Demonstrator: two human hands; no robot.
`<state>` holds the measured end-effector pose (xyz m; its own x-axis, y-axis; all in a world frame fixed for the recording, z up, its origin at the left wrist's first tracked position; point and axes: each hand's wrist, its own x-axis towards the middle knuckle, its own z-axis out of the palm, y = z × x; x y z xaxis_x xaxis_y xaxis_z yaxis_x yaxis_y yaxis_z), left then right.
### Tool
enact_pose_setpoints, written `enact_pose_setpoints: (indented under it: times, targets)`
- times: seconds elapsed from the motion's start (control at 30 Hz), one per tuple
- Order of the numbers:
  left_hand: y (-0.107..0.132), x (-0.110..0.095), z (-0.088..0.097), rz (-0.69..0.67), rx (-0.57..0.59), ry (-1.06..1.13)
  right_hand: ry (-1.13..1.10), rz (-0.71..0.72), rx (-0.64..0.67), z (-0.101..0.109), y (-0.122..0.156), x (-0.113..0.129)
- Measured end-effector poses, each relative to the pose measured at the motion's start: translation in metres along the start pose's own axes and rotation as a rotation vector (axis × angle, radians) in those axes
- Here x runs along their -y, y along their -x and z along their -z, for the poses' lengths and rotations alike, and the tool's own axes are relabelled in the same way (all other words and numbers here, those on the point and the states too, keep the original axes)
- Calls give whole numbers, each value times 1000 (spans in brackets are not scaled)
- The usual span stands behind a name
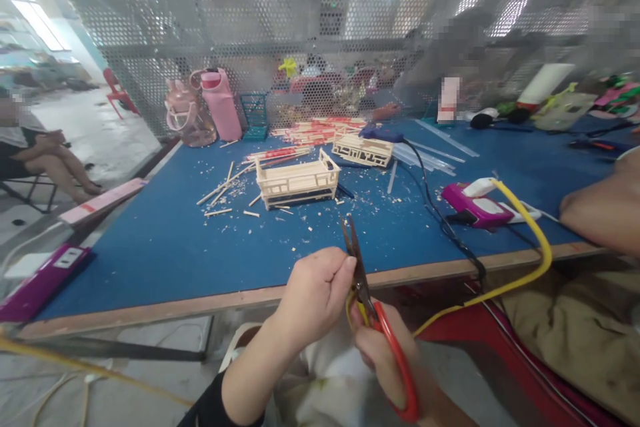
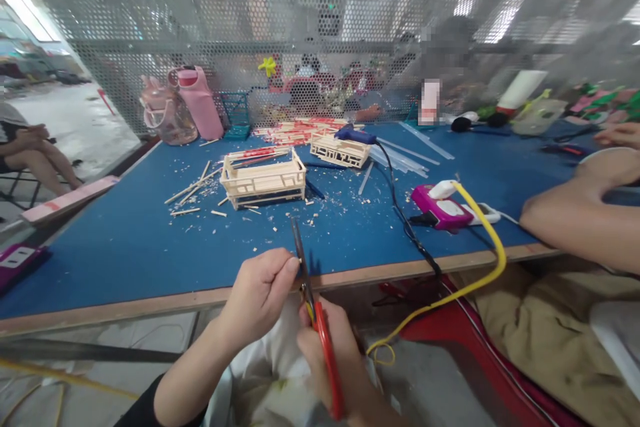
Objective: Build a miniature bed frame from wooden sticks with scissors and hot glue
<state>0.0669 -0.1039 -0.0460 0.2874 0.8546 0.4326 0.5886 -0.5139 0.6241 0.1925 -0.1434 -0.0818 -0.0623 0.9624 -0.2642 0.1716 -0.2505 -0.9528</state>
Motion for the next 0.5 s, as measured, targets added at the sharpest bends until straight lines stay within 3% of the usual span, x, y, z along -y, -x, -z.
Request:
enact_pose_setpoints:
  times: [0.1, 0.17, 0.27, 0.37, 0.5]
  targets:
    - [3, 6, 4, 65, -48, 61, 90, 156, -41, 33, -9, 17]
    - [4, 9, 11, 84, -56, 72, 295, 242, -137, 62, -21, 34]
    - [5, 13, 21, 92, -24, 63, 733, 162, -282, 97, -49, 59]
    - [5, 16, 25, 132, 26, 39, 1092, 16, -159, 110, -85, 74]
    - [-2, 18, 30, 143, 146, -60, 1340, 55, -157, 109, -126, 90]
